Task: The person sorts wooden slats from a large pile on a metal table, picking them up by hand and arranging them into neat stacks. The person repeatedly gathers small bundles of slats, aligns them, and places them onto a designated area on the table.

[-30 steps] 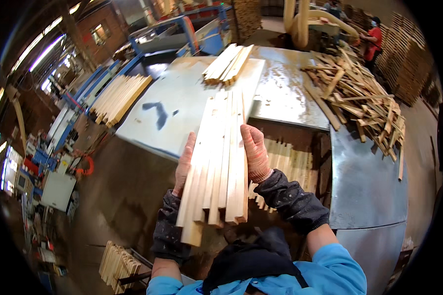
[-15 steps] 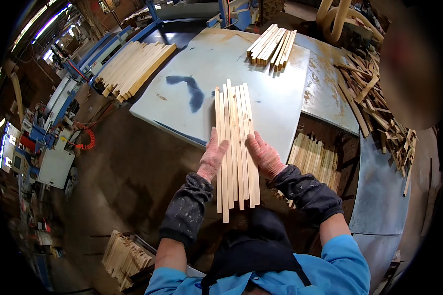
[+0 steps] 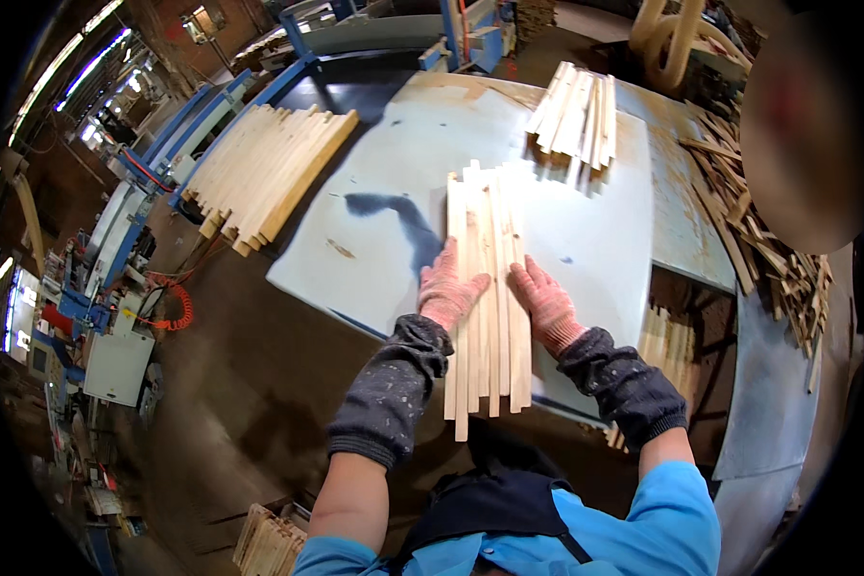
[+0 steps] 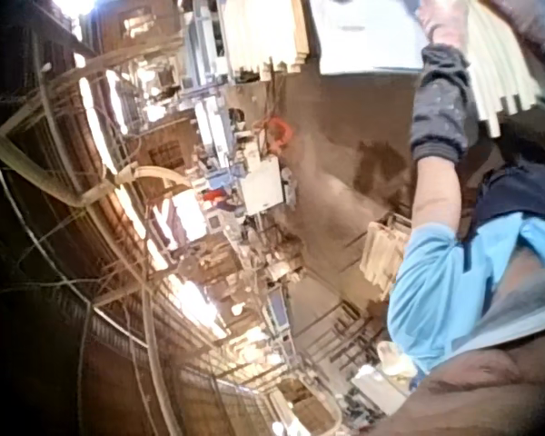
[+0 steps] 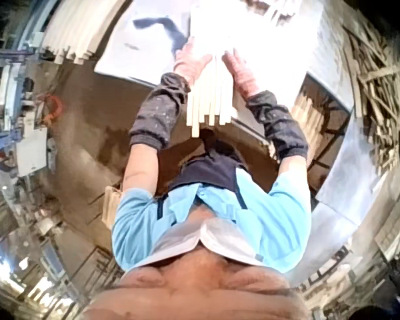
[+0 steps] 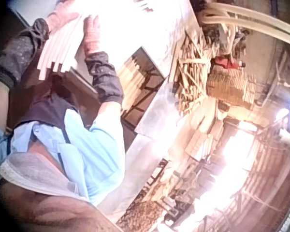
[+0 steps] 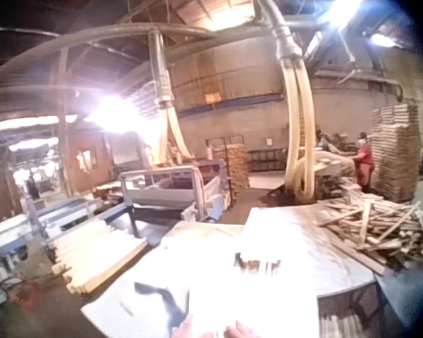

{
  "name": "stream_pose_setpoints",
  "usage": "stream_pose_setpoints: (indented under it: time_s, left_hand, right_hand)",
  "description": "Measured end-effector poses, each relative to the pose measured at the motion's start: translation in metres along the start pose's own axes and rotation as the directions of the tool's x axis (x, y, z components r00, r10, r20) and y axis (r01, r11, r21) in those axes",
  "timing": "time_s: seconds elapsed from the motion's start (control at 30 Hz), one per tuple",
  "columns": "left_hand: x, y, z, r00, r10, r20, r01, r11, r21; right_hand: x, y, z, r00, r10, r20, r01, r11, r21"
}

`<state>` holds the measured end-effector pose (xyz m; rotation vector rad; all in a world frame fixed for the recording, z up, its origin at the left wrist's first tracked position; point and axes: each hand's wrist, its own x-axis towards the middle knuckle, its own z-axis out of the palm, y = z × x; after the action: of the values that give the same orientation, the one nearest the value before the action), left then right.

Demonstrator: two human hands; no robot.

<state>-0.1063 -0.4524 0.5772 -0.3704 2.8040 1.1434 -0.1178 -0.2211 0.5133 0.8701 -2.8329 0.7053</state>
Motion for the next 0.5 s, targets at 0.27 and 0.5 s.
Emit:
stream_pose_setpoints:
  time_s: [0.27, 0.5]
  left_hand:
    - [0.150, -0.068, -0.076, 0.980, 0.190, 0.056, -0.197, 0.963, 0.183]
    - [0.184, -0.095, -0.153, 0.999, 0.008, 0.044, -0.022, 0.945, 0.327]
  right_hand:
    - [0.133, -0.046, 0.063, 0.986, 0.111, -0.126, -0.113, 0.994, -0.004]
    - [0.251, -0.093, 0.120, 0.966, 0.216, -0.141, -0.224, 0.974, -0.043]
